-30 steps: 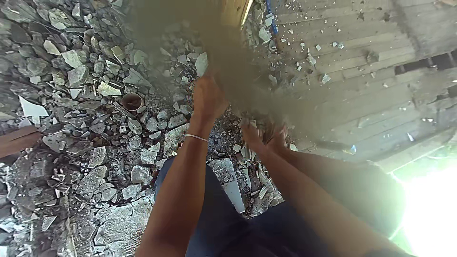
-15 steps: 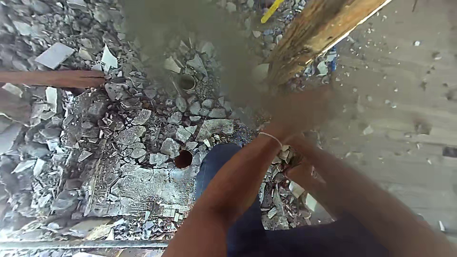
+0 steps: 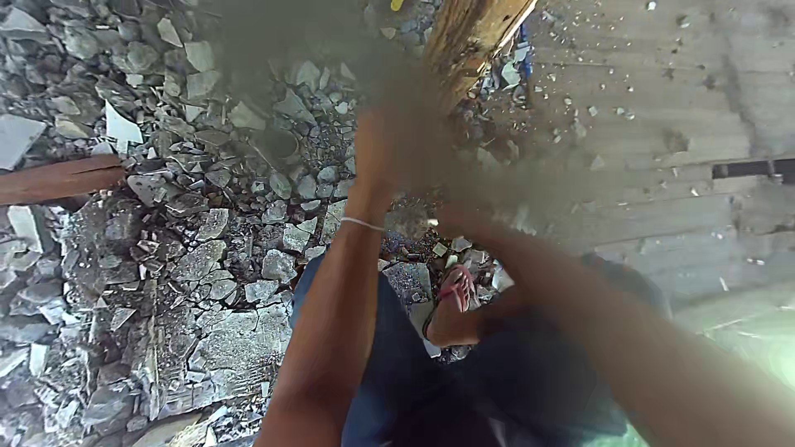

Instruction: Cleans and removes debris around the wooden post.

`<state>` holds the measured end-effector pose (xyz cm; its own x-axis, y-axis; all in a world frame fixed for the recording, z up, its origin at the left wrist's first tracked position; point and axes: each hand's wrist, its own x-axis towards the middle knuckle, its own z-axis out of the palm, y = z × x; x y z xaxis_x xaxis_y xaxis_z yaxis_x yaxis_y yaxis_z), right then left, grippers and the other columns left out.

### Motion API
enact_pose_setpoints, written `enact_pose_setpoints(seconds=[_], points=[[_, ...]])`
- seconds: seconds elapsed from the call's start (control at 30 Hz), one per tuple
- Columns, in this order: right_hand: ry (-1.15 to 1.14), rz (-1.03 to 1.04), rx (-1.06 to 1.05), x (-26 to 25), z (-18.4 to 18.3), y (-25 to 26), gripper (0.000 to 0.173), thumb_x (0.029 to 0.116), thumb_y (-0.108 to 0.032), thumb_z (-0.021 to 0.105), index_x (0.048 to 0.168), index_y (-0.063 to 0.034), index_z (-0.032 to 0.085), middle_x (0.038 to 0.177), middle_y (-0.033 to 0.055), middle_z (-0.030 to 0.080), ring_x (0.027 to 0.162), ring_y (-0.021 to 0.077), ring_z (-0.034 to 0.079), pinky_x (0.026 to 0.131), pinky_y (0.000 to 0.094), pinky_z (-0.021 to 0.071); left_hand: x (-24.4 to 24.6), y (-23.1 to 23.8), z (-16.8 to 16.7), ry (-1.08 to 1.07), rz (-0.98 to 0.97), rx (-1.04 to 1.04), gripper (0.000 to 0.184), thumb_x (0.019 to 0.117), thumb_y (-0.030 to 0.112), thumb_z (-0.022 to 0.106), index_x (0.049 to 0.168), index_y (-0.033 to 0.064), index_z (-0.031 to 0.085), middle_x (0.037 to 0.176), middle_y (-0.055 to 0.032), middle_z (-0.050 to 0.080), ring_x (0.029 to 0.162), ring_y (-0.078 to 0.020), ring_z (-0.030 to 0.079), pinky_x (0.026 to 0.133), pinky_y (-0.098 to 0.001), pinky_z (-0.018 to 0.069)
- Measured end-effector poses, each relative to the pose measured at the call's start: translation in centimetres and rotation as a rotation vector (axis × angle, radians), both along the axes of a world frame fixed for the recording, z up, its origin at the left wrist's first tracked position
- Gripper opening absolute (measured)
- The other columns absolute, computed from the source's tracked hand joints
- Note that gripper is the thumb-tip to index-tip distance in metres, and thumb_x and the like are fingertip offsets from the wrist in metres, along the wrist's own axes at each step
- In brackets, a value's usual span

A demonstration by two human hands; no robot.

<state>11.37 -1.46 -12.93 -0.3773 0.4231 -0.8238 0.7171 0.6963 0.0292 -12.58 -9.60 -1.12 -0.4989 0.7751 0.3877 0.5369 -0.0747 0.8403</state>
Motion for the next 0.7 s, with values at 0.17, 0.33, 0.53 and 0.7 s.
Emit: enact_pose_setpoints(seconds=[0.17, 0.33, 0.53, 0.7], points=[[0.118, -0.652, -0.073, 6.8, -7.7, -6.8, 0.055, 0.1014, -0.047, 0.054, 0.129, -0.0002, 0.06, 0.117, 0.0255, 0.067, 0.11, 0.0416, 0.066, 0.093, 0.0648, 0.0513, -1.9, -5.1, 4.6, -0.043, 0.126, -0.218, 0.033, 0.1019, 0.027, 0.061, 0.128, 0.006, 0.062, 0.093, -0.0041, 0.072, 0.071, -0.0122, 0.067, 0.066, -0.0342, 0.0594], [0.003, -0.366, -0.026, 7.5, -9.2, -6.0, 0.052, 0.0998, -0.046, 0.053, 0.135, -0.0075, 0.058, 0.123, 0.0222, 0.067, 0.114, 0.0415, 0.066, 0.09, 0.0665, 0.053, -1.9, -6.6, 5.8, -0.141, 0.238, 0.121, 0.023, 0.0999, 0.013, 0.063, 0.119, -0.0002, 0.062, 0.083, -0.0001, 0.067, 0.063, -0.0074, 0.063, 0.054, -0.0257, 0.0554], [0.016, -0.406, -0.079, 7.9, -10.3, -7.0, 0.049, 0.1014, -0.042, 0.053, 0.136, -0.007, 0.056, 0.121, 0.0227, 0.067, 0.112, 0.0422, 0.067, 0.088, 0.0662, 0.0539, -1.0, -4.3, 4.3, -0.134, 0.169, 0.015, 0.026, 0.1006, 0.015, 0.063, 0.123, 0.0006, 0.061, 0.084, -0.0007, 0.067, 0.063, -0.0089, 0.062, 0.055, -0.0274, 0.0559], [0.149, -0.691, -0.355, 6.6, -10.2, -8.6, 0.053, 0.101, -0.046, 0.059, 0.122, 0.0026, 0.062, 0.101, 0.0219, 0.067, 0.087, 0.0347, 0.068, 0.079, 0.0563, 0.0563, 0.1, -3.4, 3.8, -0.108, 0.151, -0.035, 0.027, 0.101, 0.018, 0.065, 0.122, 0.0018, 0.062, 0.085, -0.001, 0.069, 0.065, -0.0082, 0.065, 0.057, -0.0271, 0.0579]])
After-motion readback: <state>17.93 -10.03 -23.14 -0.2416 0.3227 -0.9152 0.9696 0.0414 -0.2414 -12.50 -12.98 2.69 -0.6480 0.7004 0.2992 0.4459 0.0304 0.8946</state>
